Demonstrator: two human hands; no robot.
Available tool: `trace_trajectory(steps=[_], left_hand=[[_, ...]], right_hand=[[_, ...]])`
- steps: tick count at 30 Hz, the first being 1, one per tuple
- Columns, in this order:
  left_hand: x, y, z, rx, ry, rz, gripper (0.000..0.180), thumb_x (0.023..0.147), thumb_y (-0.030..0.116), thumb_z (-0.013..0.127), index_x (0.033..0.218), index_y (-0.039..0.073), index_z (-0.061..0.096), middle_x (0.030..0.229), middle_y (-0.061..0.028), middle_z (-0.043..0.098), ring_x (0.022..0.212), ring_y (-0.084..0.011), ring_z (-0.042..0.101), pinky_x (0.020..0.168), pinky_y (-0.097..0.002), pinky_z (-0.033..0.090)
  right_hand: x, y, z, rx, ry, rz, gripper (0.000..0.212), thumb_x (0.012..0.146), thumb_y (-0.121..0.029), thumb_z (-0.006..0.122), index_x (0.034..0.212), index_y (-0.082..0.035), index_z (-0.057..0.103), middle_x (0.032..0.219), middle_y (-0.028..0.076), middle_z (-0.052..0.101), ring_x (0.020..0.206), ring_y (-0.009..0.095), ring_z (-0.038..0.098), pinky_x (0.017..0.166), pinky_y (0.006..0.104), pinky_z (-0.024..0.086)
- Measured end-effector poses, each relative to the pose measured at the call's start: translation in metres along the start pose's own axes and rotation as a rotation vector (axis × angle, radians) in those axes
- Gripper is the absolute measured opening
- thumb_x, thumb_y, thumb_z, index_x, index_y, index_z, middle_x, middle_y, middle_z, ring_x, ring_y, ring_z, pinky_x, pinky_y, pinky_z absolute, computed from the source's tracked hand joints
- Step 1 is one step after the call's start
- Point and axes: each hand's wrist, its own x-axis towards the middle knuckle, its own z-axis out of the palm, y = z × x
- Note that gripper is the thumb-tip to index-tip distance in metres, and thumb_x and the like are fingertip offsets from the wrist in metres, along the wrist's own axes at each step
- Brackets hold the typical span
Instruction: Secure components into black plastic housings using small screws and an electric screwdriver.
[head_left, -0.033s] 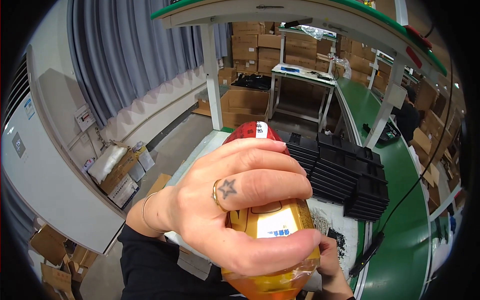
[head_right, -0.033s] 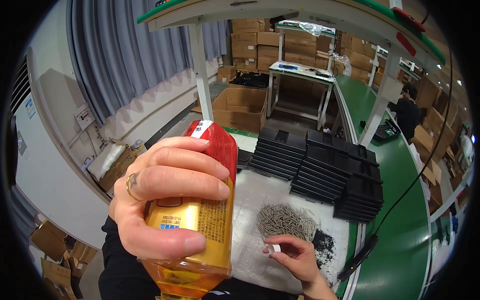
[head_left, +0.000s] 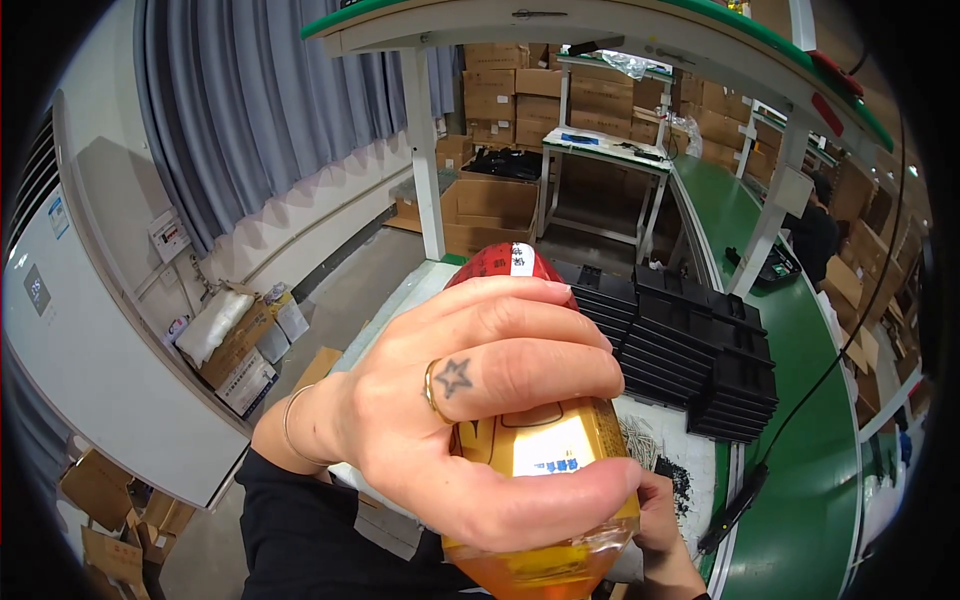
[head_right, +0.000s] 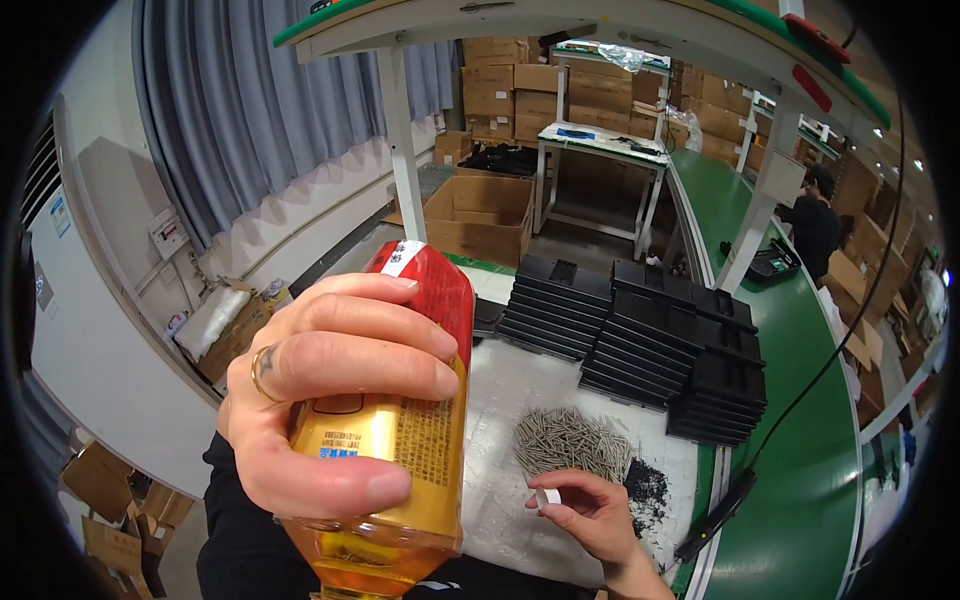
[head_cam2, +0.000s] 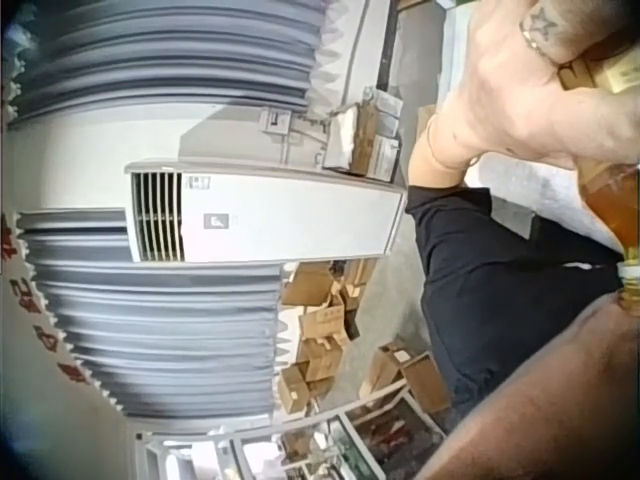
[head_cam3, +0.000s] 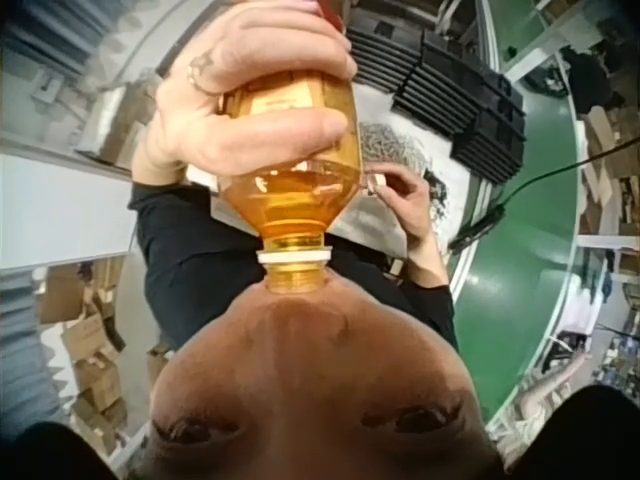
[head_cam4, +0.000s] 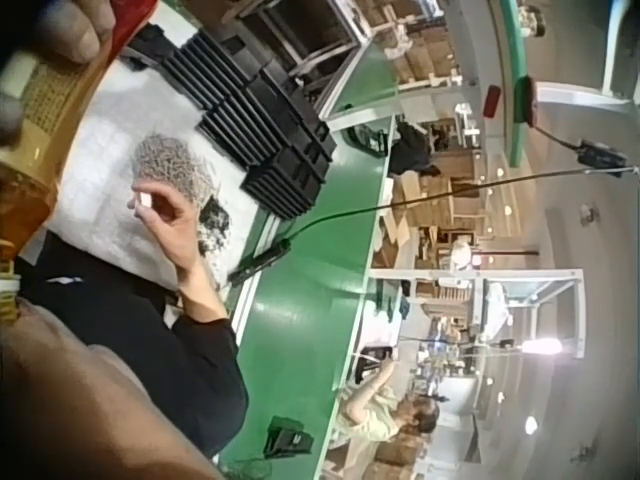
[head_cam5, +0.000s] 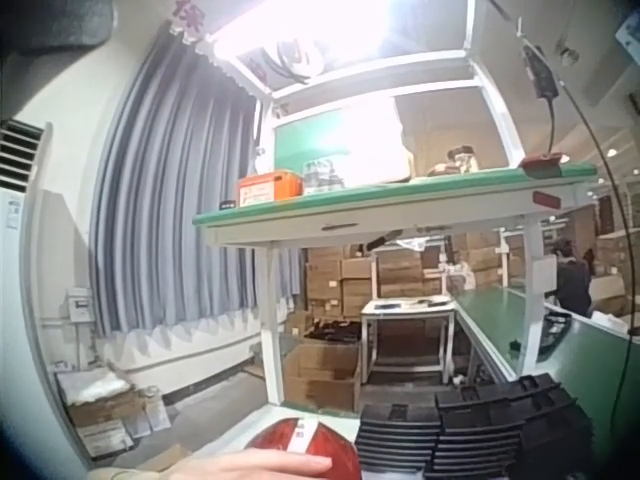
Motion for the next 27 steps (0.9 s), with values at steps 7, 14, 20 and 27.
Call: trace_trajectory(steps=[7,14,20,27], left_hand=[[0.0003,0.0005,0.0024,-0.015,0.038,0.004,0.028,0.073,0.029,0.076,0.095,0.026,0.060,0.094,-0.0132,0.068,0.084,-0.0299,0.068,0.082,-0.0491,0.051],[0.0020,-0.0019,-0.0012,0.006,0.009,0.033,0.028,0.073,0.029,0.076,0.096,0.025,0.060,0.095,-0.0140,0.068,0.084,-0.0303,0.068,0.082,-0.0495,0.051],[0.0024,-0.0018,-0.0032,0.003,0.022,0.017,0.027,0.074,0.027,0.075,0.096,0.025,0.060,0.095,-0.0141,0.068,0.084,-0.0305,0.067,0.083,-0.0497,0.051],[0.0030,-0.0025,-0.0067,0.018,0.023,0.041,0.026,0.074,0.027,0.075,0.095,0.024,0.060,0.095,-0.0140,0.068,0.084,-0.0303,0.068,0.083,-0.0500,0.051]], right_hand=[[-0.0038,0.0046,-0.0033,-0.018,0.033,0.059,0.024,0.089,-0.004,0.064,0.111,0.006,0.061,0.105,0.018,0.066,0.081,0.021,0.068,0.078,0.0318,0.057],[-0.0060,0.0053,-0.0055,-0.047,0.052,0.110,0.023,0.089,-0.002,0.062,0.111,0.006,0.061,0.106,0.019,0.066,0.075,0.020,0.068,0.071,0.0297,0.058],[-0.0046,0.0043,-0.0056,-0.080,0.052,0.103,0.025,0.089,-0.002,0.063,0.112,0.006,0.061,0.107,0.018,0.066,0.076,0.020,0.068,0.072,0.0303,0.058],[-0.0046,0.0070,-0.0058,-0.017,0.046,0.104,0.029,0.088,-0.002,0.064,0.115,0.007,0.059,0.110,0.018,0.064,0.080,0.020,0.068,0.076,0.0315,0.058]])
